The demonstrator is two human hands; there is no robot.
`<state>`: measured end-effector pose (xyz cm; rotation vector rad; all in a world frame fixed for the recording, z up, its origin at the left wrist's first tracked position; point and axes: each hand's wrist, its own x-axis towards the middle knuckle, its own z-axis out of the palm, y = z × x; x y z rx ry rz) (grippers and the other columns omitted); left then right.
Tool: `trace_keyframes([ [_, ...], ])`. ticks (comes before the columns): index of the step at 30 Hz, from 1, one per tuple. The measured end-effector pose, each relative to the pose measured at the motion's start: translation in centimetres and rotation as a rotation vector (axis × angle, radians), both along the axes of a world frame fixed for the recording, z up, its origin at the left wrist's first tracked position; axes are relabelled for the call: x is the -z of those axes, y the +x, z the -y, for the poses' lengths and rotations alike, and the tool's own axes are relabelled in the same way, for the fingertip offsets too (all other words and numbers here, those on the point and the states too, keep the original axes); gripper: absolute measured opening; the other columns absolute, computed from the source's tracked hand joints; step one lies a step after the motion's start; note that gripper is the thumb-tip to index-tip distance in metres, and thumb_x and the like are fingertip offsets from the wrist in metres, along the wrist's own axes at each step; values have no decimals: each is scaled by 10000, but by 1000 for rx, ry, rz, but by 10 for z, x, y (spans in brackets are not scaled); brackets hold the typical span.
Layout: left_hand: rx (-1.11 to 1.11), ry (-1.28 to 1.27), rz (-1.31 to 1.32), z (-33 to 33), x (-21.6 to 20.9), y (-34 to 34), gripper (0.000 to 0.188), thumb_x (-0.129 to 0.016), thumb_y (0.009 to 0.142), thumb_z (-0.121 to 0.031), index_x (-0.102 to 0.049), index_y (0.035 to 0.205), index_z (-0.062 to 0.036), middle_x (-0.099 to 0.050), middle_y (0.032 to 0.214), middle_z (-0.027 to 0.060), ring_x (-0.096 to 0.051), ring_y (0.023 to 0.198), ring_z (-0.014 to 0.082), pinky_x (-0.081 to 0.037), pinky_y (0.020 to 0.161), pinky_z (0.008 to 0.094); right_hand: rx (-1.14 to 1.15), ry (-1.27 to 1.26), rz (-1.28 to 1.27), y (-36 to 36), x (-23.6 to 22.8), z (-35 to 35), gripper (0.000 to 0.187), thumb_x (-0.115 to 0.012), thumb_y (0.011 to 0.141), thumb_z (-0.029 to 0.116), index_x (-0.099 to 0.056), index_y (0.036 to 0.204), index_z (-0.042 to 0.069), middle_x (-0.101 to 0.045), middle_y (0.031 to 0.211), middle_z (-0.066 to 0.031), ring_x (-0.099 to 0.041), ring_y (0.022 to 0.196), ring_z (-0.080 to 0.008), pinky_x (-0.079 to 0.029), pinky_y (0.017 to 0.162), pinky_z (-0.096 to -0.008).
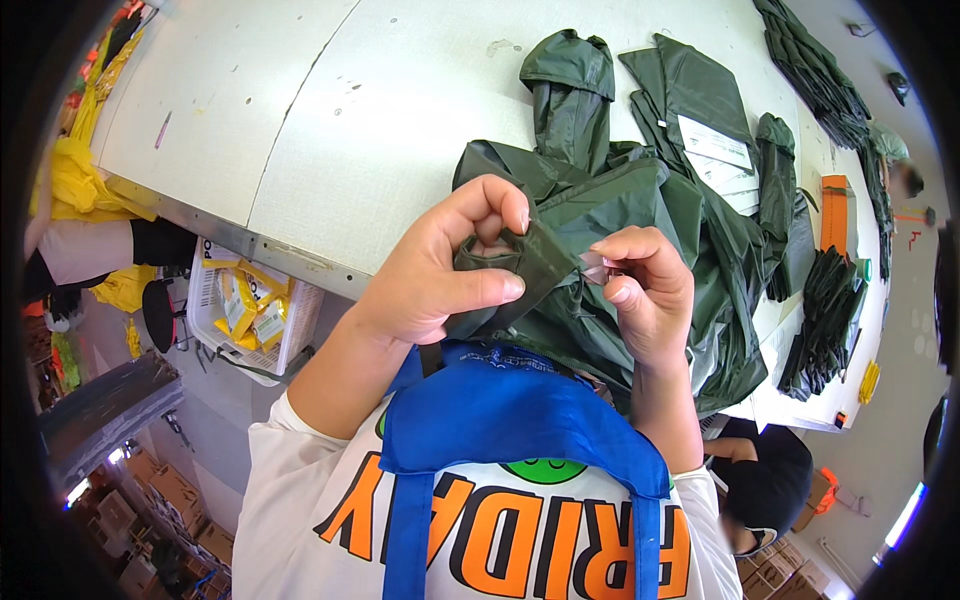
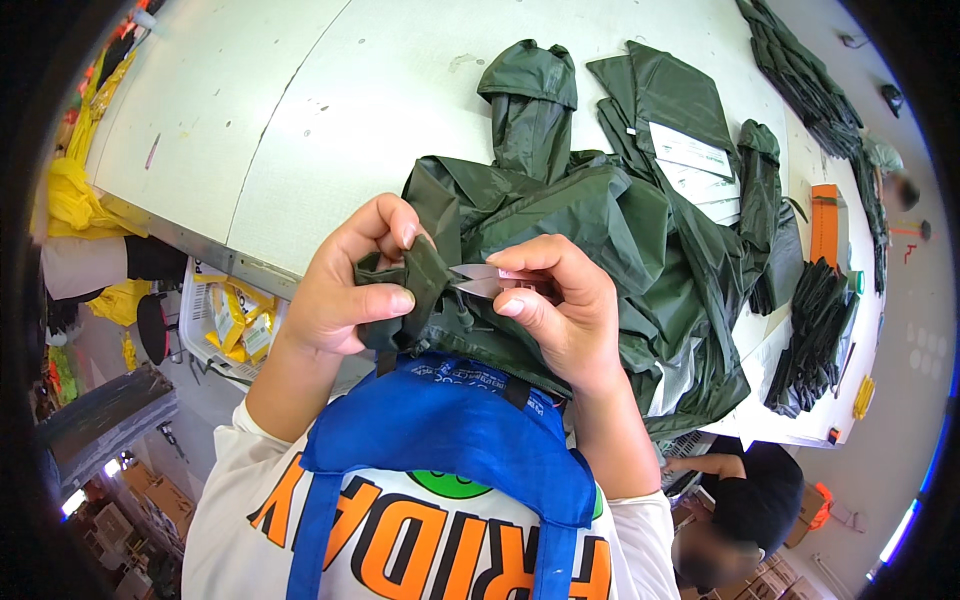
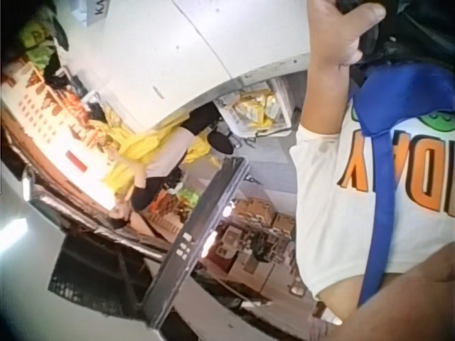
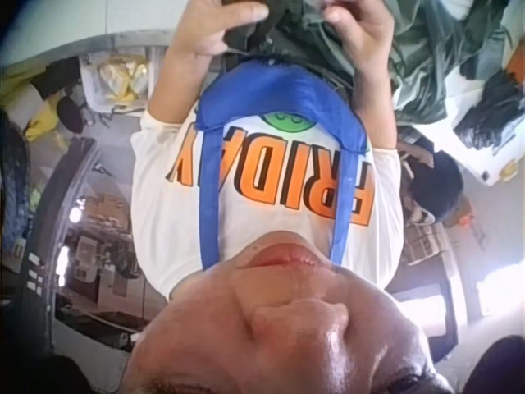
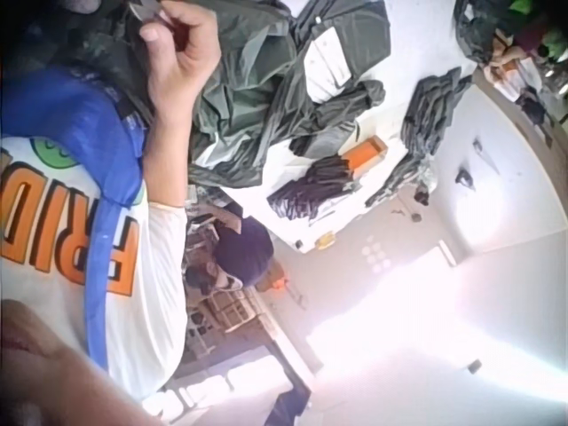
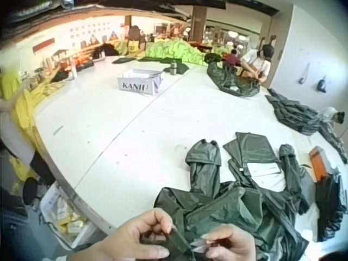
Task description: The person folds a green raincoat on a table, uses a small blade to cut off tags and threads, places the coat into a plastic bag, and ties the bag closed. The person repeats this process with another green raincoat.
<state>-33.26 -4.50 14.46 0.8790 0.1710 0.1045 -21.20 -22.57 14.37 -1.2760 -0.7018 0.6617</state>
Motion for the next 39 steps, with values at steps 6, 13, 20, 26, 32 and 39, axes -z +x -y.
trace_keyframes([
  [6,2,-13,-10,-1,3,-1,451,-732,681,-27,-438,1017,-91,-526,971,43,-523,860,87,-438,761,216,13,64,-1,-2,4,-1,244,-714,832,144,-608,996,-2,-563,857,-8,-514,767,-67,-420,698,-199],
  [13,-85,109,-31,-13,0,-7,475,-728,653,-60,-433,1023,-105,-530,943,49,-510,846,96,-444,746,232,181,135,-101,15,16,-3,370,-673,864,288,-558,1060,-4,-503,802,5,-428,679,-63,-339,612,-206],
  [20,-197,448,-307,-127,35,-87,421,-565,730,-4,-529,1141,-84,-547,951,44,-526,892,113,-439,787,245,537,-520,202,131,50,33,264,-509,971,217,-655,1064,17,-492,695,38,-413,596,-34,-326,557,-181],
  [26,-137,1736,-715,-131,74,-58,485,-618,809,-91,-501,1279,-85,-448,1356,174,-463,1227,314,-393,1013,391,82,-768,498,151,88,13,254,-513,920,135,-630,1138,76,-658,1035,-172,-636,968,-293,-477,853,-334],
  [32,-41,-164,-258,-55,128,161,623,-633,891,-196,-323,1322,130,-419,1323,276,-466,1213,314,-427,1020,405,-83,-782,411,112,111,19,324,-496,866,42,-572,1180,41,-631,1034,-227,-617,974,-371,-478,839,-379],
  [39,-444,-593,-233,-26,158,264,301,-556,943,-215,-484,1124,16,-538,1210,200,-540,1124,329,-426,1010,487,163,-668,421,99,102,33,369,-516,833,-31,-569,1193,34,-650,948,-186,-647,877,-296,-496,792,-347],
])
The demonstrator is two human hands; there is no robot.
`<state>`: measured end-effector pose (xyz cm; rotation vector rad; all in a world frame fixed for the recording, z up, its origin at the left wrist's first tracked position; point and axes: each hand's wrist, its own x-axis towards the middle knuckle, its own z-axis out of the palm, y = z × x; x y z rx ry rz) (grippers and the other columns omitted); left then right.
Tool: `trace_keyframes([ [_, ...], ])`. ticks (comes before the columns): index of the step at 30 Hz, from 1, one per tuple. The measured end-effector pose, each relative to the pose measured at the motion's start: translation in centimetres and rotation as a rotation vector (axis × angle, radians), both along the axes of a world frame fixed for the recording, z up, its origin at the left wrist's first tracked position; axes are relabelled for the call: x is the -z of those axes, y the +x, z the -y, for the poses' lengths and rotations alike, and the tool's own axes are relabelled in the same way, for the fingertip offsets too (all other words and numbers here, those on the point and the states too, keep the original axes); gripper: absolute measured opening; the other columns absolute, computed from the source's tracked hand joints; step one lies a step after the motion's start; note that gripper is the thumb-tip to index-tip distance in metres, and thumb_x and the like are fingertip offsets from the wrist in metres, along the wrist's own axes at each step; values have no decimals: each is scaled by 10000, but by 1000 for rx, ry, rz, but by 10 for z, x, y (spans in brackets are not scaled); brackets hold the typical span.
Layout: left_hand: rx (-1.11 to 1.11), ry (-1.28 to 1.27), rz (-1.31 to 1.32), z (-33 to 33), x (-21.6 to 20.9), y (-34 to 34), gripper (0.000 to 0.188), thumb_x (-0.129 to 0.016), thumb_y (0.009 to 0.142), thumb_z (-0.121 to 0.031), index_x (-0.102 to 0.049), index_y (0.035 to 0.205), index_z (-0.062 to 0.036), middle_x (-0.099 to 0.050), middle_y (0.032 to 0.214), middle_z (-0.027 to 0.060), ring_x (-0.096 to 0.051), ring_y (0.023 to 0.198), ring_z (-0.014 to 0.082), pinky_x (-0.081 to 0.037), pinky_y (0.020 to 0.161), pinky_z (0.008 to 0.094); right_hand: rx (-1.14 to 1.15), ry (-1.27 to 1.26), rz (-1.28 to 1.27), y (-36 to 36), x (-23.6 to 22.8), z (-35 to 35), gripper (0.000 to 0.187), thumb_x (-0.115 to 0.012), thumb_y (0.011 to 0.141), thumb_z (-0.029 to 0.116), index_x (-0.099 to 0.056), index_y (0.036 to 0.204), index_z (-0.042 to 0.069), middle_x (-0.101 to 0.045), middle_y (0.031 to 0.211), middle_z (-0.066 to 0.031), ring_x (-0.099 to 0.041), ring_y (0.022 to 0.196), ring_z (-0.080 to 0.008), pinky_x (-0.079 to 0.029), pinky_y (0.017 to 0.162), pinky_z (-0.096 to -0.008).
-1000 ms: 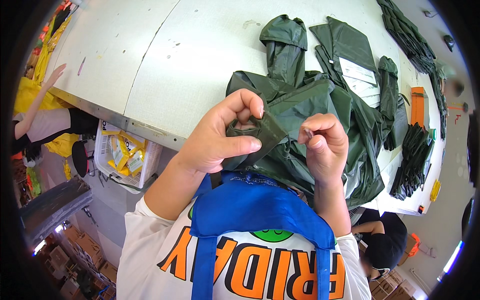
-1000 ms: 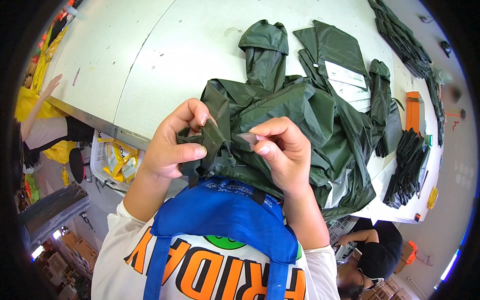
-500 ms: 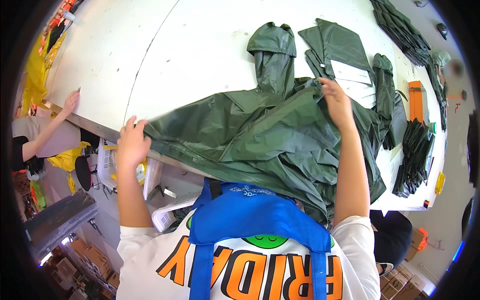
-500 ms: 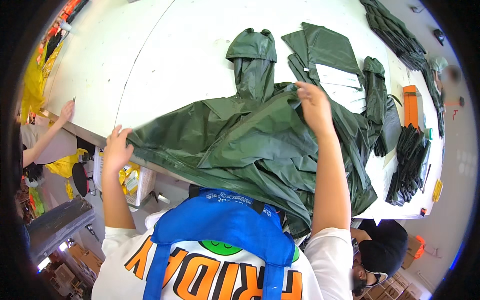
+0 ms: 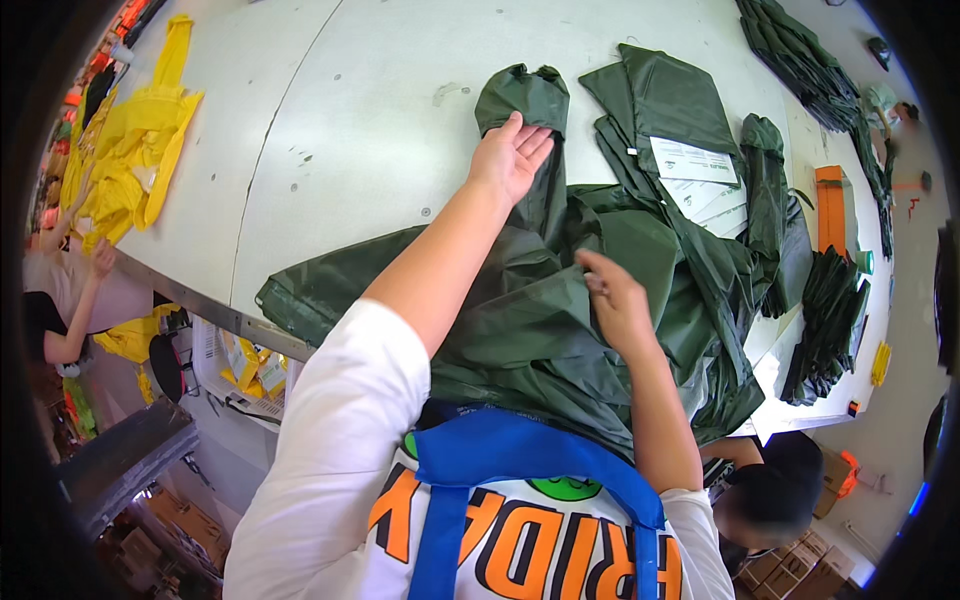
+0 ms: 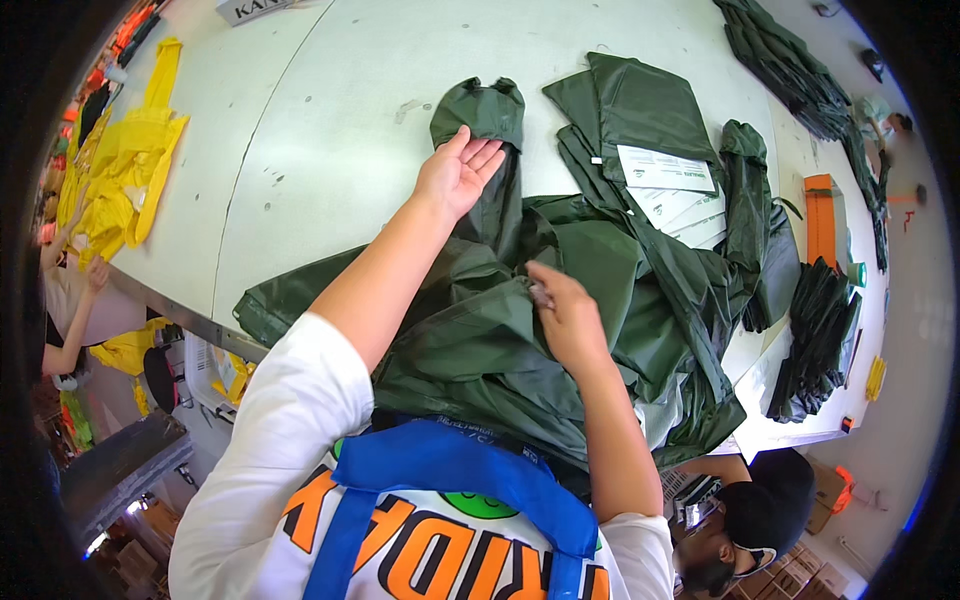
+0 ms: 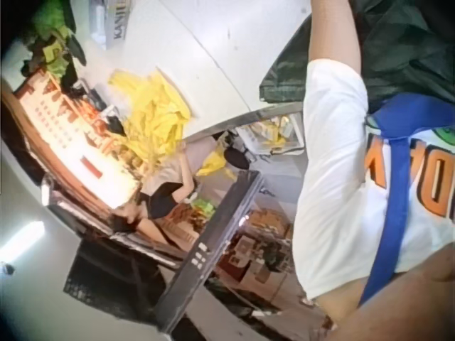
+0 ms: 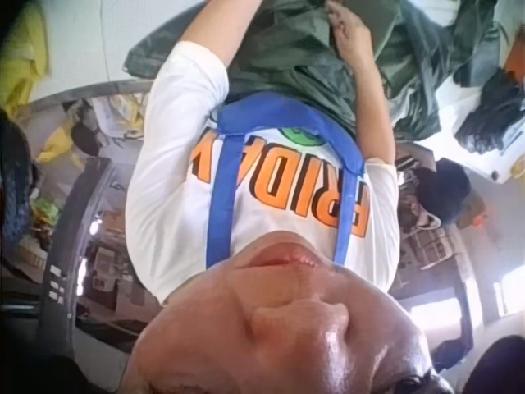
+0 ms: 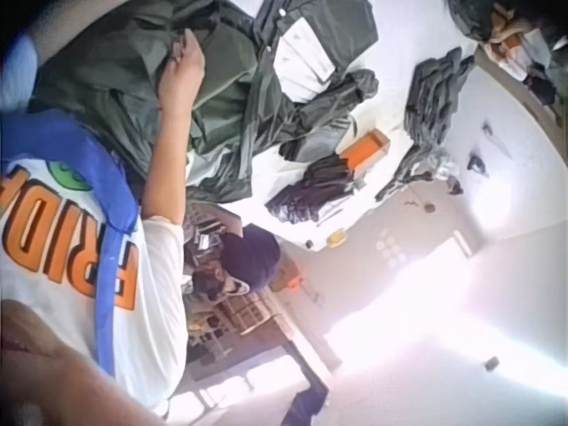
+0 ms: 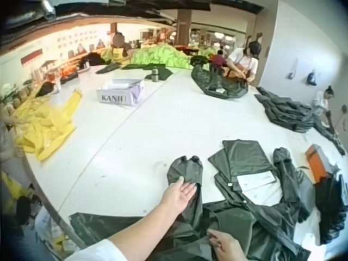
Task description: The person folds a green raincoat on a table, uses a small blade to cut off tags and threads, places the coat into a plastic bag, and ties the bag closed. The person repeats this process with another green raincoat.
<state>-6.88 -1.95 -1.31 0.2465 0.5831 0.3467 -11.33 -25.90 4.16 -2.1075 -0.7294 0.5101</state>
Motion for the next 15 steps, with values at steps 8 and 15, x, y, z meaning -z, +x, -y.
trace_keyframes([
  [8,317,106,307,46,-133,-84,285,-466,980,-221,-539,1114,20,-620,1105,202,-594,1080,331,-448,1001,505,197,270,268,15,-92,-8,454,-727,814,189,-496,1160,7,-521,813,-54,-485,710,-131,-456,656,-255],
  [15,376,247,349,57,-147,-113,375,-410,1001,-279,-532,1156,40,-617,1132,226,-608,1079,329,-488,958,460,105,253,729,4,-121,-24,324,-806,647,45,-642,923,-4,-631,847,-100,-590,718,-209,-503,631,-294],
])
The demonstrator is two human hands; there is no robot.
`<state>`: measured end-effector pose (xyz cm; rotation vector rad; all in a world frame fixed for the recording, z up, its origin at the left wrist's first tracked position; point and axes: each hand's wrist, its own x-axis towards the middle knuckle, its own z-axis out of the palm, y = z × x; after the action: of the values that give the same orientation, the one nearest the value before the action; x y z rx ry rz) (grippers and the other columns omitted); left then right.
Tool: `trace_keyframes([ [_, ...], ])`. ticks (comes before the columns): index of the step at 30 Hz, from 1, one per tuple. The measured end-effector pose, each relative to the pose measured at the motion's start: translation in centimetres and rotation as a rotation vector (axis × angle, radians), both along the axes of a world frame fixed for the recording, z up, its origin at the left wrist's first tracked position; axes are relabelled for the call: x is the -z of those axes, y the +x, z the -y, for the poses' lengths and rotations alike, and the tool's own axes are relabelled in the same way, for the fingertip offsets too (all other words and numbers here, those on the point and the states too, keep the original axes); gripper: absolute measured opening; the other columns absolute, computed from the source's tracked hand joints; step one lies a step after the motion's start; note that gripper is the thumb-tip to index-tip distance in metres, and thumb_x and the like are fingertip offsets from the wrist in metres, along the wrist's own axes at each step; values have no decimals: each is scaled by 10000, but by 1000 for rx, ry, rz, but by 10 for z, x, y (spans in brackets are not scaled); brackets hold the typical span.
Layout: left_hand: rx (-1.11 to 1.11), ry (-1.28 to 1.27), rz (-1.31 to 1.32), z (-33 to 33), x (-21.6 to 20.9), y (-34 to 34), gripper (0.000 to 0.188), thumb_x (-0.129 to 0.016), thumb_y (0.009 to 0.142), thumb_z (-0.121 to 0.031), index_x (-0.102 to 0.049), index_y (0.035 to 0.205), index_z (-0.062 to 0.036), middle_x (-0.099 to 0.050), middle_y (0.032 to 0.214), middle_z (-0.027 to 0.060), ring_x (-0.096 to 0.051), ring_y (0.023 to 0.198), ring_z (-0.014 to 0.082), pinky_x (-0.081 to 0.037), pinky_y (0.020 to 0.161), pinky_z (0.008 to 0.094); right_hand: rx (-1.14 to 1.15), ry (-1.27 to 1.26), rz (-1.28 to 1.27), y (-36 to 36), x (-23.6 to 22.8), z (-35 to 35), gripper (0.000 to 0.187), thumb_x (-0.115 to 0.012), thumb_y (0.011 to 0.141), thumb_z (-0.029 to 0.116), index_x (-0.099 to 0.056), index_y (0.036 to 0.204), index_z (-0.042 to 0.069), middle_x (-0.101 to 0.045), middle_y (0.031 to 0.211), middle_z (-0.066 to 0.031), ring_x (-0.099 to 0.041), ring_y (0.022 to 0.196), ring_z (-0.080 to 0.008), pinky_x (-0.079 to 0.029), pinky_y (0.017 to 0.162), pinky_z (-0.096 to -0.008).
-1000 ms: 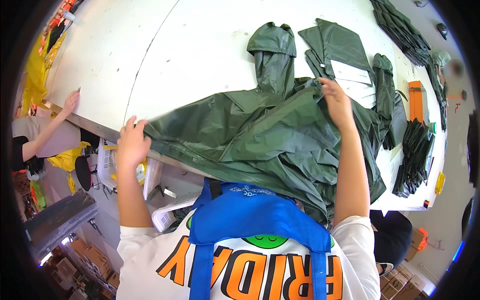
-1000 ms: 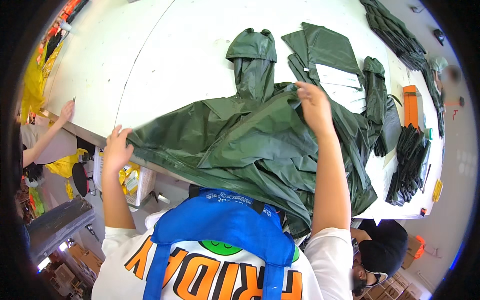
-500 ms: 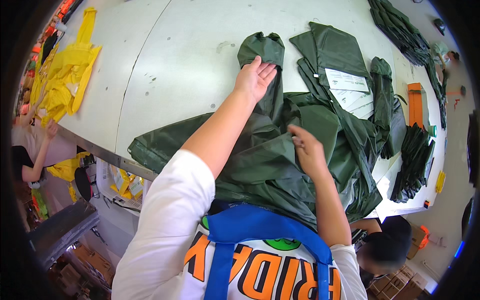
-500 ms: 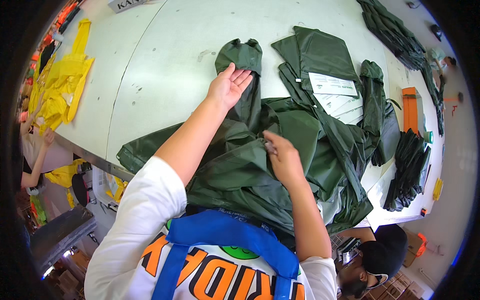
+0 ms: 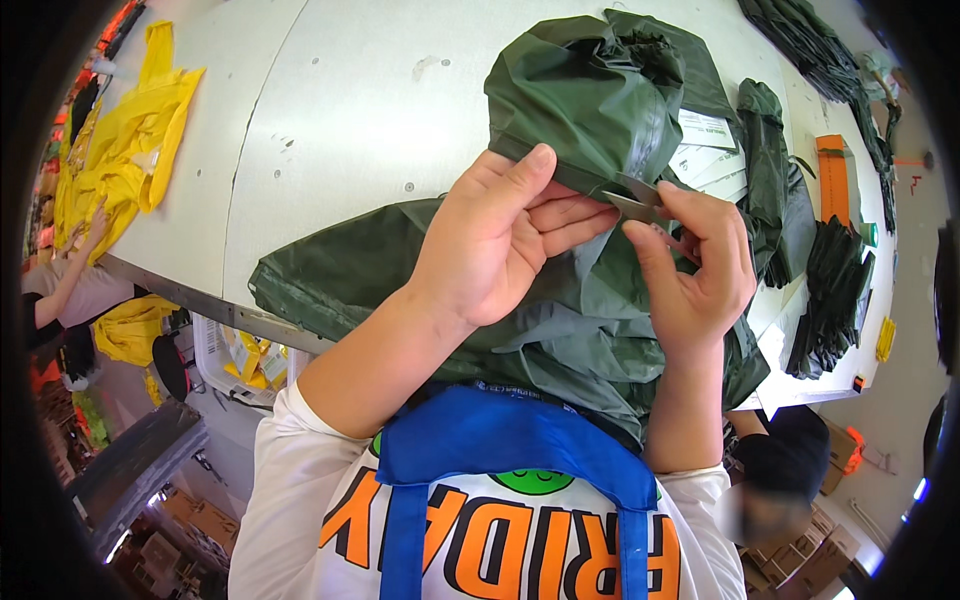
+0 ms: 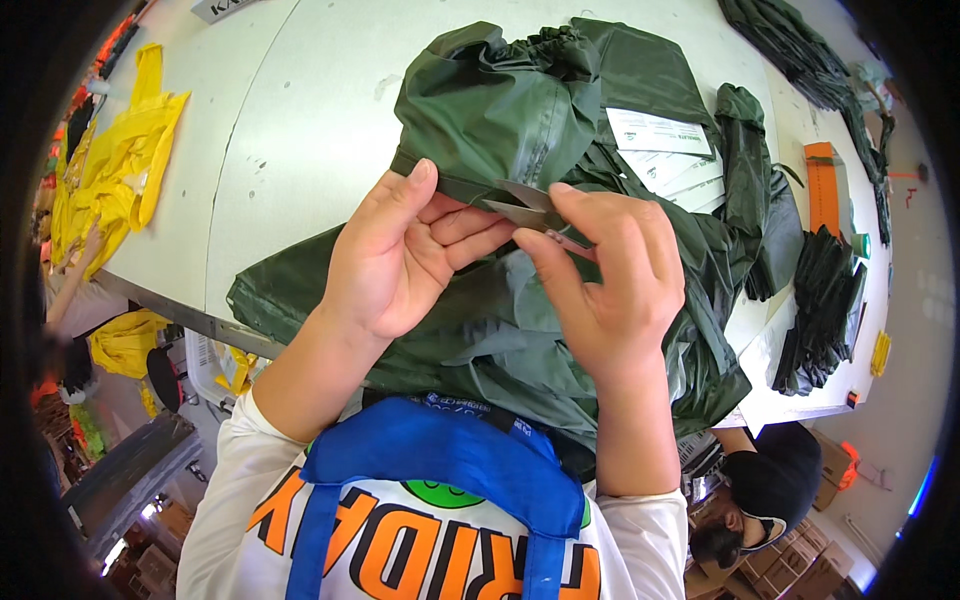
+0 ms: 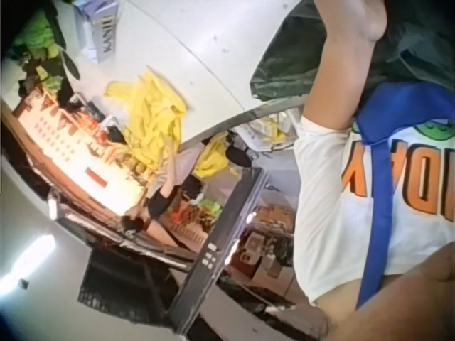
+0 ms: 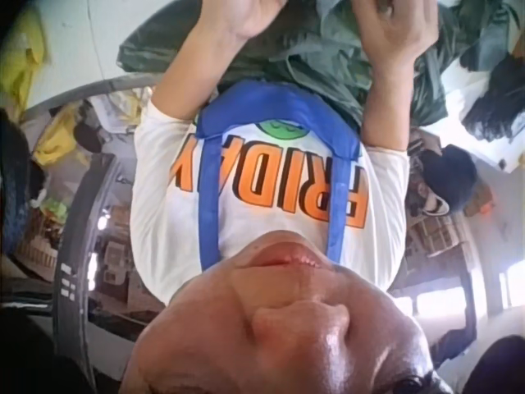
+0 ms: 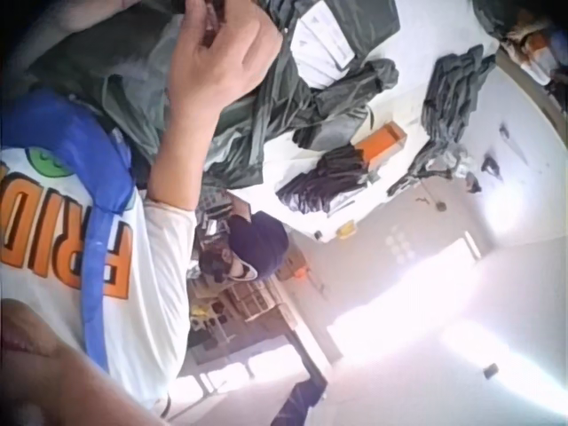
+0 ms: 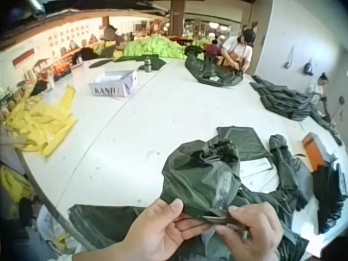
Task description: The person folds a green raincoat on a table, uses a small blade to cut off tags and threads, places the coat into a plastic bag, and ties the bag closed. The person repeats this process with another green raincoat.
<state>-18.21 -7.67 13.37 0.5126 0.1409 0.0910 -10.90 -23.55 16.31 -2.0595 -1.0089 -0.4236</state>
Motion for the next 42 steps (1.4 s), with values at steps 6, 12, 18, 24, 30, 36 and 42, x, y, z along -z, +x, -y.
trace_keyframes([
  [6,-4,47,-5,7,-8,-12,394,-426,997,-292,-517,1177,46,-615,1136,230,-615,1074,312,-498,944,440,-39,11,123,-8,-3,0,321,-812,610,44,-660,891,16,-638,795,-73,-578,649,-201,-461,575,-299],
  [12,-1,68,2,10,-8,-21,373,-450,991,-279,-512,1188,32,-613,1146,210,-619,1062,301,-490,952,436,-64,81,37,-15,-2,5,286,-791,647,14,-656,900,6,-640,797,-68,-586,666,-173,-470,617,-265],
  [18,-6,19,1,13,-13,-30,385,-362,1014,-289,-475,1223,14,-593,1187,205,-575,1128,318,-441,1001,488,-32,456,-532,-21,4,23,323,-782,715,42,-643,1003,-10,-641,861,-13,-549,732,-56,-421,631,-187],
  [24,-5,-11,-13,17,-15,-36,369,-334,1021,-283,-462,1226,-5,-593,1183,191,-577,1117,308,-447,993,487,-66,140,-386,-23,-1,34,319,-807,682,87,-671,962,18,-643,832,-39,-529,671,-71,-389,568,-194],
  [30,-5,53,-25,17,-17,-40,366,-325,1024,-281,-451,1223,-2,-597,1172,193,-597,1087,307,-484,952,470,-92,97,-402,-24,-9,32,311,-814,669,91,-675,938,19,-643,810,-42,-567,680,-95,-416,556,-210],
  [36,-20,140,-58,18,-19,-41,355,-334,1023,-281,-435,1202,9,-601,1154,197,-637,1015,304,-521,904,447,-122,58,-442,-21,-16,32,304,-812,674,90,-667,928,6,-640,789,-48,-596,695,-106,-458,588,-221],
  [42,-7,239,-66,15,-25,-39,328,-362,1018,-267,-427,1182,9,-611,1120,192,-656,972,291,-539,873,430,-188,62,-534,-20,-20,34,280,-806,700,89,-658,921,0,-641,794,-37,-608,711,-84,-457,607,-203],
])
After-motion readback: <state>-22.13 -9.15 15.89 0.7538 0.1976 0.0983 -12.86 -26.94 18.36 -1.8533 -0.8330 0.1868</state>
